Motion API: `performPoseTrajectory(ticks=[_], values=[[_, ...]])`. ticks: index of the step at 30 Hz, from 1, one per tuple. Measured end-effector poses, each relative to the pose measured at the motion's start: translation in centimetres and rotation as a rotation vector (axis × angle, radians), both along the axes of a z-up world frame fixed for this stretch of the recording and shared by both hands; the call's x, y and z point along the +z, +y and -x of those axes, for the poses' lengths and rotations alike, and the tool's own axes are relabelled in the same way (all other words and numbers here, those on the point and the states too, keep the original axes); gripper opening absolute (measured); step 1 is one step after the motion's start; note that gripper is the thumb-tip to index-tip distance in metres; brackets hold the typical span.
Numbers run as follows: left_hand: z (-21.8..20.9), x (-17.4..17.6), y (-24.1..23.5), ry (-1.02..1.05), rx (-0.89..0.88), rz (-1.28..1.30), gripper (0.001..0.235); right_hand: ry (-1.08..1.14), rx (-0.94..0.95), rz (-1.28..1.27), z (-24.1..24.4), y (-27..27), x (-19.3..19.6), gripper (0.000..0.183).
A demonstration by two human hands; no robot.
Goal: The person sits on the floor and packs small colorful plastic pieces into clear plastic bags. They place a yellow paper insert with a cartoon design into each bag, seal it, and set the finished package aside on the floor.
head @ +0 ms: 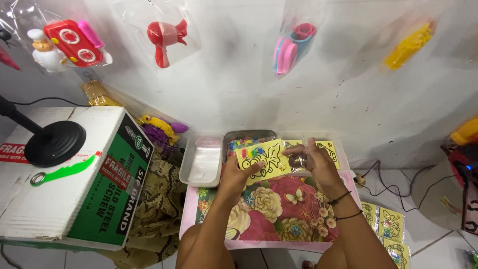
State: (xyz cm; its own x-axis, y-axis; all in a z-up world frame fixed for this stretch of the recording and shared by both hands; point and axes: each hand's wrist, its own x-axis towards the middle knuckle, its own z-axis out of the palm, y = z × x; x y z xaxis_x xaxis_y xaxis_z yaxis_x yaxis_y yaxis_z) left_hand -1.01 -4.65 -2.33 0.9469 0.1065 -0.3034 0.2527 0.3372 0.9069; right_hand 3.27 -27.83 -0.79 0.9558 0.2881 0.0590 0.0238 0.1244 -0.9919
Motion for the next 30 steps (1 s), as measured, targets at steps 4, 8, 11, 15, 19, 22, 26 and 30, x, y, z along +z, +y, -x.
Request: performPoseTrajectory(ticks=[4,8,11,15,19,22,26,30], values=[[0.1,-0.9,0.3,-0.040,0.001,0.028,0.050,0.000,0.048,0.018,-0.2,0.2,-0.4,0.088],[0.0,-0.9,0.8,-0.058,-0.003,0.045,0.049,0.042,0.066,0.006,0.4,0.9,-0.1,0.094],[0.2,-0.7,1.0,-0.074,-0.008,0.058,0.046,0.049,0.092,-0.024,0.9,1.5,0.7,0.096],[0.6,-0.1,1.0,-0.097,-0.003,0.073,0.045,0.150,-0.058,-0.098,2.8,2.6,2.1,0.080],[0.6,-0.1,1.1,-0.099,0.006,0.075,0.043,0.155,-0.072,-0.137,1.8,1.9,0.5,0.076],[0.5,-0.5,1.1,-0.107,0.007,0.065,0.043,0.000,0.126,-0.017,1.4,1.7,1.1,0.096],[0.5,-0.4,1.1,-0.104,0.011,0.068,0.044,-0.011,0.141,-0.024,1.5,1.7,1.1,0.095],[0.8,-0.1,0.9,-0.134,0.019,0.083,0.041,0.017,0.162,-0.043,1.8,2.0,1.3,0.089]])
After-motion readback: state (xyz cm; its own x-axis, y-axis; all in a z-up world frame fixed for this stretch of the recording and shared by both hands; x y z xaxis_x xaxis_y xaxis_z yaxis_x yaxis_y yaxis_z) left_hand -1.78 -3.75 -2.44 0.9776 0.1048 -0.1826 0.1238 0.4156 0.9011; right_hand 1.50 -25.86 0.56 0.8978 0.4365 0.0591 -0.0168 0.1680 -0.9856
